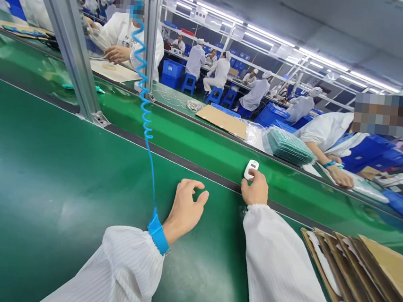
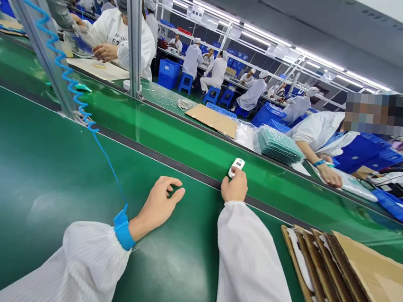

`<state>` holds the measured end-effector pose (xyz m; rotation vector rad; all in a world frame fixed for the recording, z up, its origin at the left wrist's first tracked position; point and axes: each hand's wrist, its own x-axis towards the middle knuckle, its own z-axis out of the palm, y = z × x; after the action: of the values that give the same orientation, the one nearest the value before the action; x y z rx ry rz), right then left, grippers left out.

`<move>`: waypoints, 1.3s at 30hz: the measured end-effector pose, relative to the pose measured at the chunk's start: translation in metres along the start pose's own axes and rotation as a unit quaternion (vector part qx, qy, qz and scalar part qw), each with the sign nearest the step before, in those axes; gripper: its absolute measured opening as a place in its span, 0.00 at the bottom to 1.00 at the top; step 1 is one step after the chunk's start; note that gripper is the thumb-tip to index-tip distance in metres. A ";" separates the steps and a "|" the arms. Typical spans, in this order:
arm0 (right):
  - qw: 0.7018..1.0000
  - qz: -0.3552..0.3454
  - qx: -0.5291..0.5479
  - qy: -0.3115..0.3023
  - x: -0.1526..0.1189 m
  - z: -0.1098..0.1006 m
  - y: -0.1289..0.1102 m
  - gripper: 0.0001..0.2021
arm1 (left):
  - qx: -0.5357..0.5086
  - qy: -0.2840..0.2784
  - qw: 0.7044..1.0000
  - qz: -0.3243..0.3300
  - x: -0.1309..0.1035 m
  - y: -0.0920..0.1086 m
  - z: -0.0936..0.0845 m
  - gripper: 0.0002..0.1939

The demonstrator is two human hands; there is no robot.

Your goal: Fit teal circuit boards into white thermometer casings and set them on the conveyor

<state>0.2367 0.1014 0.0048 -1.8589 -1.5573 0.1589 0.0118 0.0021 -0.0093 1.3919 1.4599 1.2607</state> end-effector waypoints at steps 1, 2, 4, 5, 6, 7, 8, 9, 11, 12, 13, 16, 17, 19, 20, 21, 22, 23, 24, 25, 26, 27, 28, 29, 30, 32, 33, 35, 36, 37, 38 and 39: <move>0.999 -0.030 0.008 -0.010 -0.017 -0.001 -0.004 0.19 | 0.027 0.019 0.999 0.009 0.001 -0.001 -0.001 0.06; 0.997 -0.065 0.021 -0.022 -0.036 -0.002 -0.008 0.18 | 0.050 0.033 0.998 0.015 0.001 -0.002 -0.002 0.06; 0.986 -0.145 0.061 -0.044 -0.075 -0.001 -0.015 0.15 | 0.089 0.043 0.995 0.022 0.003 -0.004 -0.004 0.06; 0.979 -0.178 0.082 -0.052 -0.092 -0.001 -0.018 0.13 | 0.105 0.042 0.993 0.025 0.004 -0.006 -0.004 0.06; 0.973 -0.200 0.099 -0.060 -0.107 -0.001 -0.020 0.11 | 0.120 0.036 0.992 0.030 0.004 -0.007 -0.005 0.06; 0.969 -0.212 0.113 -0.066 -0.117 -0.001 -0.020 0.10 | 0.133 0.030 0.990 0.037 0.005 -0.007 -0.005 0.06; 0.967 -0.212 0.122 -0.069 -0.124 -0.002 -0.019 0.10 | 0.144 0.024 0.988 0.044 0.005 -0.008 -0.006 0.06; 0.967 -0.209 0.126 -0.065 -0.125 -0.005 -0.016 0.09 | 0.153 0.019 0.987 0.048 0.006 -0.008 -0.006 0.06; 0.973 -0.196 0.116 -0.030 -0.119 -0.013 -0.003 0.10 | 0.166 0.013 0.985 0.048 0.008 -0.008 -0.008 0.06; 0.979 -0.181 0.095 -0.008 -0.113 -0.018 0.007 0.11 | 0.170 0.013 0.984 0.046 0.009 -0.008 -0.009 0.06; 0.985 -0.160 0.060 0.010 -0.106 -0.024 0.018 0.12 | 0.175 0.015 0.983 0.044 0.011 -0.008 -0.010 0.06; 0.995 -0.082 -0.051 -0.007 -0.093 -0.037 0.049 0.15 | 0.190 0.029 0.980 0.046 0.016 -0.009 -0.014 0.06; 0.994 -0.065 -0.078 -0.028 -0.091 -0.040 0.056 0.16 | 0.193 0.035 0.980 0.045 0.018 -0.010 -0.016 0.07; 0.990 -0.055 -0.112 -0.060 -0.091 -0.042 0.063 0.15 | 0.197 0.043 0.979 0.039 0.020 -0.012 -0.018 0.07; 0.988 -0.057 -0.122 -0.070 -0.091 -0.043 0.063 0.14 | 0.199 0.045 0.978 0.036 0.021 -0.012 -0.018 0.07; 0.987 -0.061 -0.128 -0.076 -0.092 -0.043 0.061 0.13 | 0.201 0.046 0.978 0.035 0.022 -0.013 -0.019 0.07; 0.987 -0.062 -0.125 -0.078 -0.093 -0.044 0.058 0.12 | 0.204 0.046 0.977 0.035 0.023 -0.013 -0.019 0.07; 0.989 -0.060 -0.114 -0.076 -0.093 -0.046 0.055 0.12 | 0.207 0.046 0.977 0.036 0.023 -0.013 -0.019 0.07; 0.992 -0.053 -0.094 -0.068 -0.093 -0.047 0.051 0.11 | 0.210 0.047 0.976 0.037 0.023 -0.012 -0.020 0.07; 0.996 -0.042 -0.066 -0.053 -0.092 -0.050 0.048 0.11 | 0.213 0.049 0.975 0.038 0.024 -0.012 -0.020 0.07; 0.999 -0.023 -0.030 -0.030 -0.091 -0.053 0.046 0.11 | 0.214 0.052 0.975 0.037 0.024 -0.012 -0.021 0.07; 1.000 0.001 0.008 0.001 -0.090 -0.056 0.045 0.12 | 0.214 0.056 0.975 0.035 0.025 -0.011 -0.021 0.07; 0.998 0.028 0.040 0.035 -0.089 -0.059 0.046 0.14 | 0.214 0.061 0.974 0.032 0.025 -0.011 -0.022 0.07; 0.995 0.052 0.058 0.060 -0.088 -0.062 0.048 0.15 | 0.213 0.065 0.974 0.029 0.025 -0.011 -0.022 0.07; 0.993 0.071 0.056 0.074 -0.087 -0.063 0.051 0.15 | 0.213 0.069 0.974 0.025 0.026 -0.011 -0.022 0.07; 0.993 0.091 0.005 0.069 -0.087 -0.063 0.058 0.13 | 0.217 0.075 0.973 0.020 0.026 -0.011 -0.022 0.07; 0.994 0.086 -0.029 0.062 -0.087 -0.061 0.061 0.12 | 0.220 0.077 0.972 0.020 0.026 -0.011 -0.022 0.07; 0.992 0.053 -0.084 0.074 -0.090 -0.056 0.065 0.15 | 0.230 0.082 0.970 0.018 0.026 -0.011 -0.022 0.08; 0.990 0.031 -0.098 0.094 -0.092 -0.054 0.065 0.17 | 0.234 0.084 0.968 0.015 0.025 -0.011 -0.022 0.08; 0.988 0.009 -0.105 0.114 -0.094 -0.051 0.065 0.18 | 0.238 0.085 0.967 0.012 0.025 -0.010 -0.022 0.08; 0.986 -0.011 -0.106 0.129 -0.095 -0.048 0.063 0.17 | 0.241 0.086 0.967 0.009 0.025 -0.010 -0.022 0.08; 0.985 -0.026 -0.098 0.136 -0.097 -0.046 0.061 0.16 | 0.242 0.086 0.966 0.007 0.025 -0.010 -0.022 0.08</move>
<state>0.2835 -0.0078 -0.0275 -1.8943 -1.4708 -0.2723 -0.0147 0.0243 -0.0110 1.6329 1.9765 1.0950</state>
